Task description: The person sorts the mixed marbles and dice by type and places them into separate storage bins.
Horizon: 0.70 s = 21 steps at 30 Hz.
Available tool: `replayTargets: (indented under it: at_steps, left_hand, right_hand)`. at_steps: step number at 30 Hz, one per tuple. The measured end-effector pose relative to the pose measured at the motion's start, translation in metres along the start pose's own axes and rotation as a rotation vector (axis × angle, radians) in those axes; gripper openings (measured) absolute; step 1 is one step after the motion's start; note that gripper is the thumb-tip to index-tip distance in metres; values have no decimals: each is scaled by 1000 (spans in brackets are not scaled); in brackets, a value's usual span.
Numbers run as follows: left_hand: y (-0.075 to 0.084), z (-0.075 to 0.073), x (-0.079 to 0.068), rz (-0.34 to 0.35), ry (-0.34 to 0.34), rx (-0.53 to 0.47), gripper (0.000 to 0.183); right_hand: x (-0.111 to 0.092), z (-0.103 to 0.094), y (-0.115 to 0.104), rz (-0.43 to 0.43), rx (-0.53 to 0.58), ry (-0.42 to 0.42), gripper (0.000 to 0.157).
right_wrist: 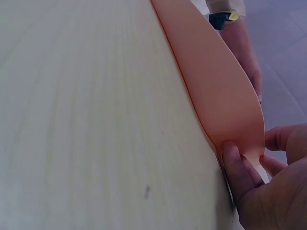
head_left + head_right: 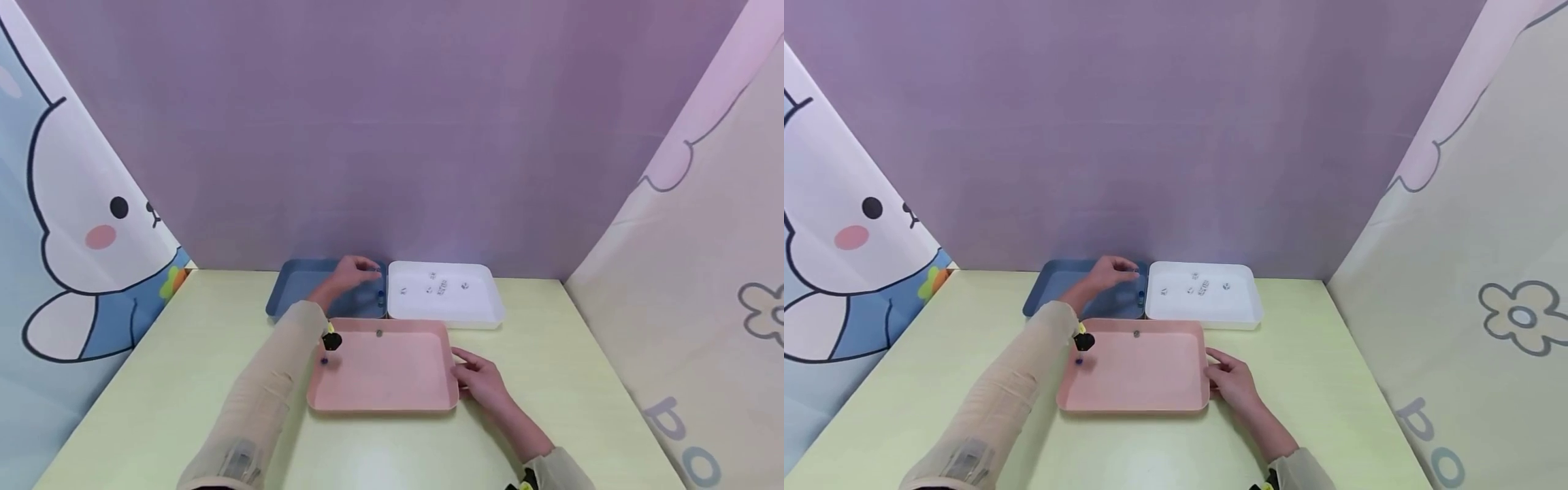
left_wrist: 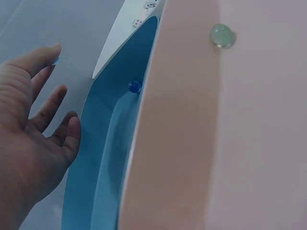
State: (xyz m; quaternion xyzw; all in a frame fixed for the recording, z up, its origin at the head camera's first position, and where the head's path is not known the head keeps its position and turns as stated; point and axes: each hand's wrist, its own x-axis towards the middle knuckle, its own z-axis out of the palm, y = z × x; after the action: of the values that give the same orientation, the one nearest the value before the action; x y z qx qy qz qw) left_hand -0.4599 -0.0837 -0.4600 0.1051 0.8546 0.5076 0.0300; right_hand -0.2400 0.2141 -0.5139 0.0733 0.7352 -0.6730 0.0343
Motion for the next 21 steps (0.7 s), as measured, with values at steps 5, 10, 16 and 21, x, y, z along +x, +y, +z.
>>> replayTargets:
  at_steps: [5, 10, 16, 21]
  left_hand:
    - [-2, -3, 6, 14, -10, -1, 25]
    - [-4, -4, 10, 19, -19, 1, 22]
    - [-7, -1, 14, 18, -17, 16, 20]
    - [-4, 0, 15, 39, -37, 46, 21]
  right_hand:
    - [-2, 1, -5, 5, 10, -13, 47]
    - [-10, 2, -18, -3, 10, -24, 46]
    - [-2, 0, -5, -13, 10, 6, 45]
    - [-1, 0, -3, 7, -10, 1, 45]
